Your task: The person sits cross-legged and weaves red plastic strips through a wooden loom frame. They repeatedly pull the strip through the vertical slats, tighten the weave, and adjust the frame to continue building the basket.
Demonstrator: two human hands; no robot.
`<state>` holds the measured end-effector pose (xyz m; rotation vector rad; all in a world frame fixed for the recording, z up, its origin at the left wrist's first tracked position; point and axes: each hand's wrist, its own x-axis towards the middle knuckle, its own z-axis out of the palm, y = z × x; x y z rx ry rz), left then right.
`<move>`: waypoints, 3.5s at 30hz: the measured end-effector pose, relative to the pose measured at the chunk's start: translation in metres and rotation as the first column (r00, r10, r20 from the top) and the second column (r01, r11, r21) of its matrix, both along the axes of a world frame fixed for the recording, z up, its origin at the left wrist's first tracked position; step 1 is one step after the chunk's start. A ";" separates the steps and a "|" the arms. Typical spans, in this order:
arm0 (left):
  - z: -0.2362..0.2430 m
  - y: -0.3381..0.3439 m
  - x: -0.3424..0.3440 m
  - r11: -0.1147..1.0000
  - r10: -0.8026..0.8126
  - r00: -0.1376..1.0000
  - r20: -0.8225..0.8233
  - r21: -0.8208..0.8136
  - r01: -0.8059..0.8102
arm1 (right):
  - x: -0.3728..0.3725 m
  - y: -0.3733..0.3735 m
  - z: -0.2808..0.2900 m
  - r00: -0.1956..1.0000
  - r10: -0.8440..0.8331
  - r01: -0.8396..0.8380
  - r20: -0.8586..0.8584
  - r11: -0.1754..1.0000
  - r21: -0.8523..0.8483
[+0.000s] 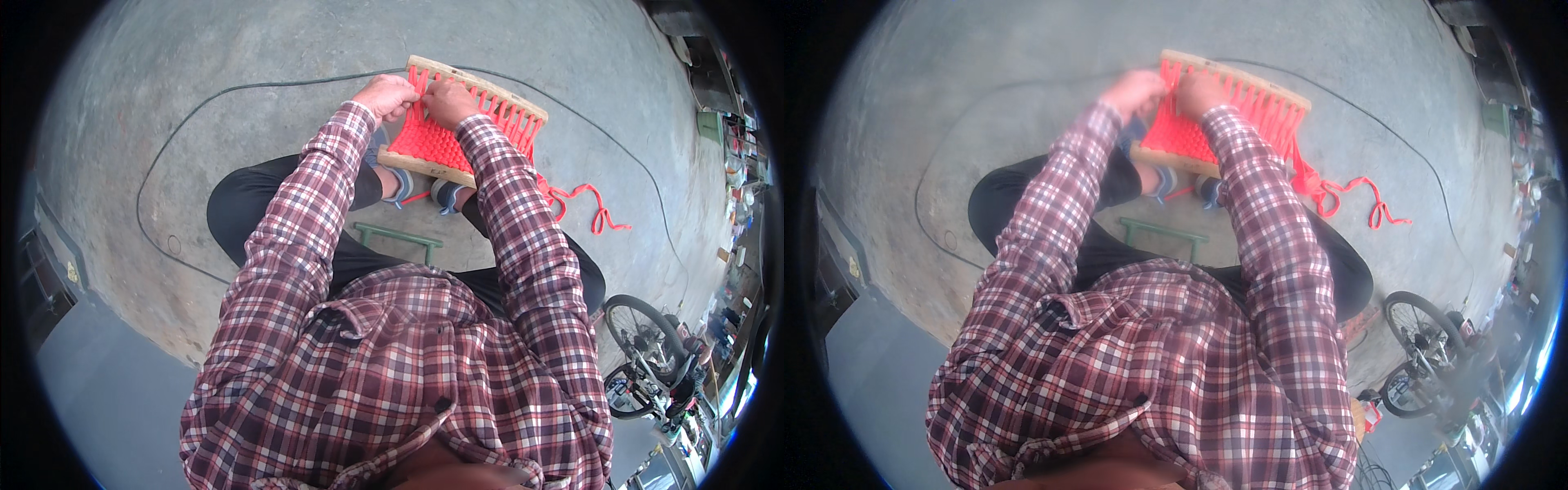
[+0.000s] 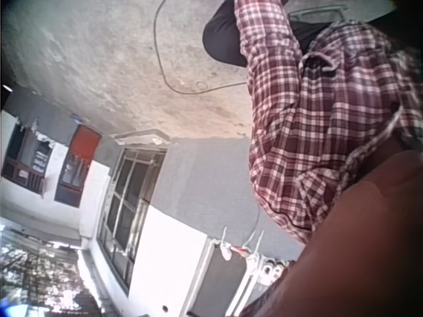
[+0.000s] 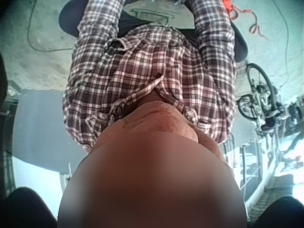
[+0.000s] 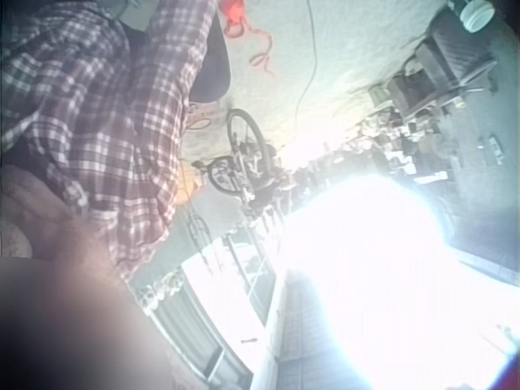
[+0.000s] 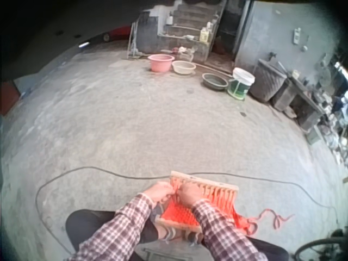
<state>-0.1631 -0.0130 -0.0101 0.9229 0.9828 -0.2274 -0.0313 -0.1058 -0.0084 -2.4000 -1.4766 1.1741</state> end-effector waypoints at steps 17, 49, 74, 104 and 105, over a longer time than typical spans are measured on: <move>-0.004 0.017 0.006 0.822 -0.243 0.965 -0.102 0.506 0.261 | -0.005 0.002 0.015 0.920 -0.341 0.365 -0.194 0.925 0.104; -0.005 -0.001 -0.014 0.994 0.087 0.996 0.036 -0.063 -0.085 | -0.006 0.015 0.017 0.996 0.089 -0.085 0.032 0.990 -0.115; -0.015 0.078 -0.037 0.535 -0.507 0.702 -0.501 0.456 0.711 | 0.048 -0.166 0.014 0.635 -0.751 0.723 0.180 0.661 0.203; -0.038 0.075 -0.048 0.080 -0.646 0.409 -0.645 0.475 0.876 | 0.004 -0.145 -0.003 0.644 -0.721 0.748 0.254 0.664 -0.010; -0.040 0.069 -0.045 0.040 -0.627 0.380 -0.680 0.460 0.887 | 0.002 -0.144 -0.001 0.639 -0.730 0.752 0.243 0.659 0.002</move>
